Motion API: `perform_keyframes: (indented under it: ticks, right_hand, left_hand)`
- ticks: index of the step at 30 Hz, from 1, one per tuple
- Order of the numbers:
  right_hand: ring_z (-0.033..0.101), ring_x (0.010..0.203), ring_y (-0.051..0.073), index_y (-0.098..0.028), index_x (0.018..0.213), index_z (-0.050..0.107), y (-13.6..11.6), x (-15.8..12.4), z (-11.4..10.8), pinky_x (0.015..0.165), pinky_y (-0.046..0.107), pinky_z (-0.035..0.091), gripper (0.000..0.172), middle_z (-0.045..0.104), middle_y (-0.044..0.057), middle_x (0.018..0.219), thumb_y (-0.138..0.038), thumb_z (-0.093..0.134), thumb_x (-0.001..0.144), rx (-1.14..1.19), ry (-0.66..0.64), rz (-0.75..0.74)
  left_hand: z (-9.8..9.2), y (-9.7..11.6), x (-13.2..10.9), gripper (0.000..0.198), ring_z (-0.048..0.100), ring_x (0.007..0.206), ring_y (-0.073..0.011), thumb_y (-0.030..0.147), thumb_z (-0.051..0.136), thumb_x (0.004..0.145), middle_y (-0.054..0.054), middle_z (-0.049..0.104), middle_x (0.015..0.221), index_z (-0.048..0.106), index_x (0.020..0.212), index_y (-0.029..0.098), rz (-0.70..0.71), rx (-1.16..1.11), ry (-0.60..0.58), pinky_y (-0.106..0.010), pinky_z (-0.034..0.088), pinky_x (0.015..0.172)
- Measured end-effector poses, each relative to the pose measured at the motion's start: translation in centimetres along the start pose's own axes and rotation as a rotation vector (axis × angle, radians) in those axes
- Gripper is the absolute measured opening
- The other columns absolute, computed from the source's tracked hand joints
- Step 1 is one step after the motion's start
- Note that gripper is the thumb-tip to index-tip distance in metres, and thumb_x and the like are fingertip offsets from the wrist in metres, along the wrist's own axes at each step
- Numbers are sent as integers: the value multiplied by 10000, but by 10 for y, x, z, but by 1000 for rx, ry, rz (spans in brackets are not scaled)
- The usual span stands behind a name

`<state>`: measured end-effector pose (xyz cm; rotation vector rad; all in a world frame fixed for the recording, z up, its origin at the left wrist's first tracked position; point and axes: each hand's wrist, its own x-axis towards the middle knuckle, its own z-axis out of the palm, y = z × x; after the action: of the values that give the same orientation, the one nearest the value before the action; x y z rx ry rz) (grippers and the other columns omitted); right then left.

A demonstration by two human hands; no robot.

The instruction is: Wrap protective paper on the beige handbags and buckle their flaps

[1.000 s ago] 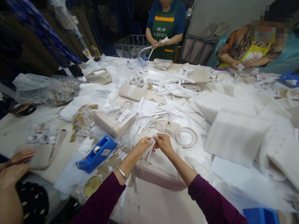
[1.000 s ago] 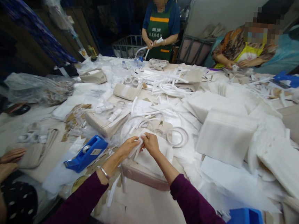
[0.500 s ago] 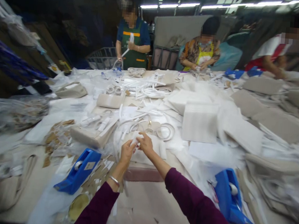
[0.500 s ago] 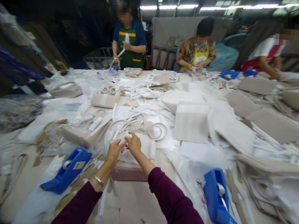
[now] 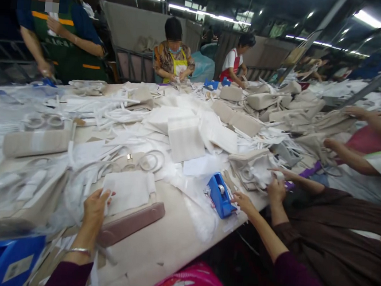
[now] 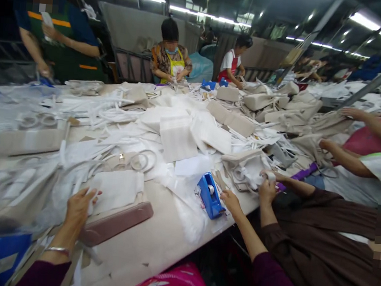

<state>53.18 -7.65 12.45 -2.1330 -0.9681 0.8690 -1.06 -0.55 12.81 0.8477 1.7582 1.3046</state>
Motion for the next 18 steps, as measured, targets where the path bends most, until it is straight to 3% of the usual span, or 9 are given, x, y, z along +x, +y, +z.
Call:
perform_keyframes:
  ticks: [3, 7, 12, 18]
  right_hand:
    - [644, 696, 205, -130, 995, 630, 21, -6, -9, 628, 306, 476, 348, 701, 61, 693, -328, 529, 727, 43, -152, 76]
    - [631, 609, 190, -119, 1014, 622, 25, -13, 3, 588, 300, 489, 383, 662, 38, 606, -305, 616, 680, 170, -209, 50]
    - [571, 518, 161, -114, 893, 641, 23, -9, 11, 549, 279, 469, 357, 558, -36, 470, -212, 678, 552, 171, -122, 101]
    - [548, 508, 156, -119, 810, 664, 49, -36, -12, 561, 281, 434, 328, 564, -20, 474, -316, 651, 548, 194, -44, 82]
  left_hand:
    - [3, -2, 1, 387, 426, 482, -72, 392, 655, 556, -10, 632, 689, 642, 836, 126, 14, 26, -2, -174, 308, 407]
    - [5, -2, 0, 403, 420, 474, -62, 385, 659, 553, -8, 630, 689, 645, 855, 118, 16, 25, -1, -170, 319, 412]
    - [8, 1, -3, 389, 405, 458, -52, 390, 651, 568, 6, 624, 676, 636, 853, 126, 17, 44, -16, -159, 302, 400]
    - [12, 2, -5, 460, 473, 466, -74, 314, 689, 553, 15, 634, 640, 522, 954, 160, 19, -1, 60, -171, 373, 442]
